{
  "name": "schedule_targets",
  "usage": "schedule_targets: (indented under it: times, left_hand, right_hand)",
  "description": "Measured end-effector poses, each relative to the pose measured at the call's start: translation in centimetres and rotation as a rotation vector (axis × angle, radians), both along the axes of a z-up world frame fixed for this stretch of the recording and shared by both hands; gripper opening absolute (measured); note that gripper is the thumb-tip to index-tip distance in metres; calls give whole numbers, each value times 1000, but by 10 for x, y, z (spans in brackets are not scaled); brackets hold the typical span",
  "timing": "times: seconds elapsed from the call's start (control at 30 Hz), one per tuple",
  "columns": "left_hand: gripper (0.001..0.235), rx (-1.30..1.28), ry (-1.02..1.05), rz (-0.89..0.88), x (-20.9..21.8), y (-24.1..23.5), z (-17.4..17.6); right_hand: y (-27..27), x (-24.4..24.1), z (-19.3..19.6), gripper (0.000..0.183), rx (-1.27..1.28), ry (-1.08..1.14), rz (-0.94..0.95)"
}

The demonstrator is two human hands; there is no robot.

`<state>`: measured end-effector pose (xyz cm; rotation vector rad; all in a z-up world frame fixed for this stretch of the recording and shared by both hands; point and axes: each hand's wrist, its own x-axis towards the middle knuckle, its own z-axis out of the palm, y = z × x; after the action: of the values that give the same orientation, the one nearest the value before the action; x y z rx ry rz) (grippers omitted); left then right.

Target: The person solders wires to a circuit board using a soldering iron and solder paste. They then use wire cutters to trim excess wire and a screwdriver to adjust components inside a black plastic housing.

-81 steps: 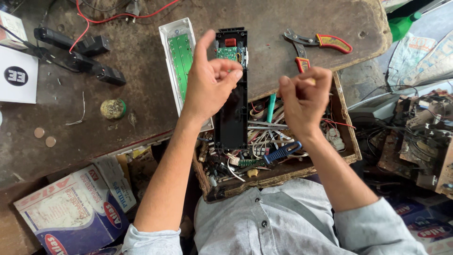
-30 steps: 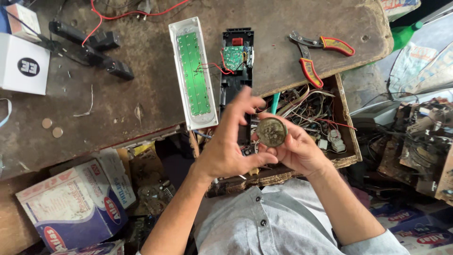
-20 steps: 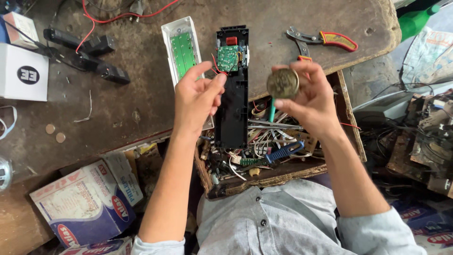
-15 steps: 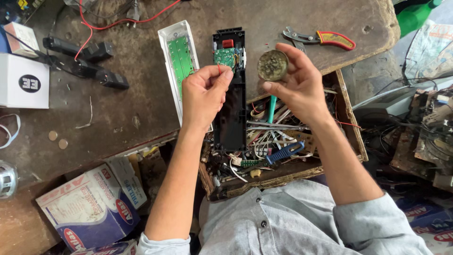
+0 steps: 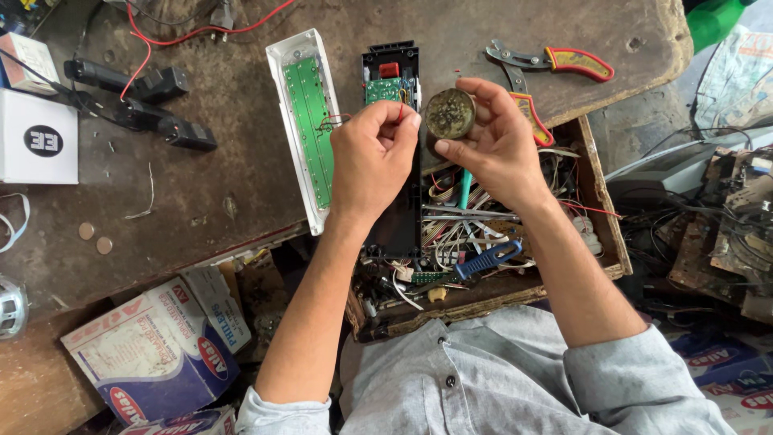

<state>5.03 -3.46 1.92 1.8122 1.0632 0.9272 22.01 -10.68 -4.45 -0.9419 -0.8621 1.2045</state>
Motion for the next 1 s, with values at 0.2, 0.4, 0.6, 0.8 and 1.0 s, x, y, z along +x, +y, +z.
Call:
schedule_targets:
  times: [0.2,0.4,0.6,0.8,1.0]
  left_hand:
    - [9,72,65,-7,3,0,0]
    - [8,114,94,-27,4,0,2]
    - [8,129,102,-35,7,2,0]
    - [8,118,68,-35,9,2,-2]
    - [8,-14,15,-20,-5,1,-2]
  right_hand:
    - [1,-3,-1,71,-8,-37,16]
    - [0,-2,1,71,-21,-71,33]
    - [0,-1,1,71,-23,-61,47]
    - [0,-2,1,71,-21,-38,49]
    - [0,-1,2,71,-30,-71,26]
